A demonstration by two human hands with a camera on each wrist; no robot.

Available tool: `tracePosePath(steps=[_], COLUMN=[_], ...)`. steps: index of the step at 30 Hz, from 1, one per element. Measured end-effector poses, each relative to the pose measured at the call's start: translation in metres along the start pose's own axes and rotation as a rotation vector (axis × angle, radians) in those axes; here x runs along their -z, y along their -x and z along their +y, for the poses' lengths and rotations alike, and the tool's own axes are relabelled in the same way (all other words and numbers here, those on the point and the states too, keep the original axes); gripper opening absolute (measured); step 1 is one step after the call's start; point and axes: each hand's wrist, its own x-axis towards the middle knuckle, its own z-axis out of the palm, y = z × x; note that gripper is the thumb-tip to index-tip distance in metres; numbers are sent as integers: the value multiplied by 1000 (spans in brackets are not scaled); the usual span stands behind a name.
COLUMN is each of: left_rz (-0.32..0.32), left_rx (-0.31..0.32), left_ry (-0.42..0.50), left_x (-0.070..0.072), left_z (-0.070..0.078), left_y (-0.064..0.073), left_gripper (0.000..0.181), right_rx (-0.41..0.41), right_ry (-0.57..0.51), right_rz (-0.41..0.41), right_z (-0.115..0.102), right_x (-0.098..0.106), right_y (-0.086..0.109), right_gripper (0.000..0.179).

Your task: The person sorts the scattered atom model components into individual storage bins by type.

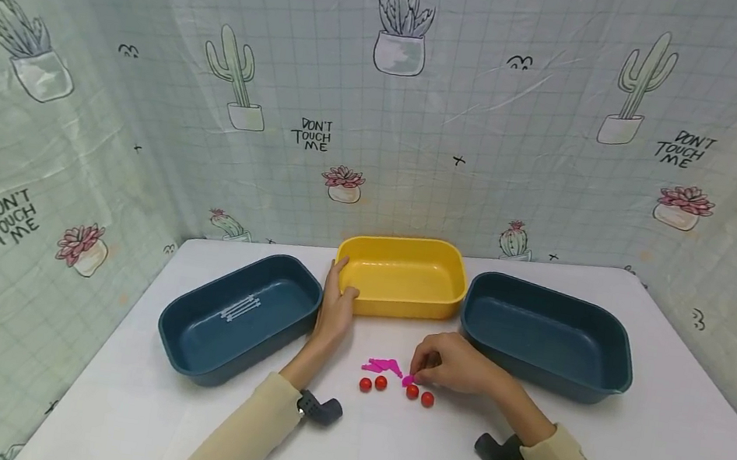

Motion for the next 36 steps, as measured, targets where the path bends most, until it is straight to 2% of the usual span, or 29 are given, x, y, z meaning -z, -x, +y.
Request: tracePosePath(steps=[10,18,23,30,36], left_rz=[-27,-35,-21,-28,-20], left_rx=[47,43,36,37,46], left_ry=[4,4,35,22,14], left_x=[6,8,7,6,5], left_z=[1,1,-1,0,1], left_y=[7,6,7,10,9], left_gripper=[66,65,70,69,67], right_rx=[-5,12,8,52,72], right_ry=[-28,-40,-99,-186,-202], right_rz=[1,7,10,64,119], right_z=[-2,-5,-5,-8,-13], right_x=[2,5,5,9,13], right_y=[1,0,-1,2,3], right_gripper=[3,4,4,5,6])
